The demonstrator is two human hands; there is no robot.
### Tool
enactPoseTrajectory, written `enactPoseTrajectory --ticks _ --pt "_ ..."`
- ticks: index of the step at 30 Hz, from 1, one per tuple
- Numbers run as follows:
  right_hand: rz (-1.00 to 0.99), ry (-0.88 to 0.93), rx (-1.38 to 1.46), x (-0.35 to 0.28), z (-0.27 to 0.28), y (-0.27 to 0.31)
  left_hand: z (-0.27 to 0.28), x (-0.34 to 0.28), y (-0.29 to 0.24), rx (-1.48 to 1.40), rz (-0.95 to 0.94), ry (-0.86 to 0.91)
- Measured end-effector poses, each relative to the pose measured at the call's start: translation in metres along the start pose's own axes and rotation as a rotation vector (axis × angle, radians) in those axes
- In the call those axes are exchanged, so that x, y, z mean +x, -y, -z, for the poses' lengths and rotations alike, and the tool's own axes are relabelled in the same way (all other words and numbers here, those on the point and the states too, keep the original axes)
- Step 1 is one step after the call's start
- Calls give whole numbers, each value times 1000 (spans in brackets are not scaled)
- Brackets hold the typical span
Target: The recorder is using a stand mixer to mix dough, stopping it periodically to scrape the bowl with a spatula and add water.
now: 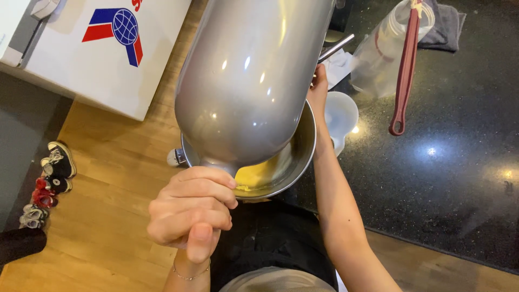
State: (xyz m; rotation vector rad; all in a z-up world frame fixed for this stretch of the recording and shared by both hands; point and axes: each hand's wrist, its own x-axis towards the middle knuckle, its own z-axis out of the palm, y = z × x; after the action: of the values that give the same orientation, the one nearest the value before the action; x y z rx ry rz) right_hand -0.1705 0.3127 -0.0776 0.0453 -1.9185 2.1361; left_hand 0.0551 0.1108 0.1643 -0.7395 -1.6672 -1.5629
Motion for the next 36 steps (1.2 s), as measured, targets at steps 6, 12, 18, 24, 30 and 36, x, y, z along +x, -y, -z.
enactPoseTrajectory --ticks 6,12,18,24,30,36 --pt "-107 -207 -349 5 -1 -5 1 1 7 -39 -62 3" --pt "-165 -169 -342 -1 -6 23 4 2 9 -78 -103 37" --pt "-138 -74 -244 7 9 -13 2 -2 10 -62 -108 24" --pt "5 3 48 -12 9 1 7 -3 13 -63 -110 27" --pt "-178 -65 879 40 15 66 8 -3 20 -29 -297 156" --pt "56 235 937 36 25 84 0 -12 32 69 -363 5"
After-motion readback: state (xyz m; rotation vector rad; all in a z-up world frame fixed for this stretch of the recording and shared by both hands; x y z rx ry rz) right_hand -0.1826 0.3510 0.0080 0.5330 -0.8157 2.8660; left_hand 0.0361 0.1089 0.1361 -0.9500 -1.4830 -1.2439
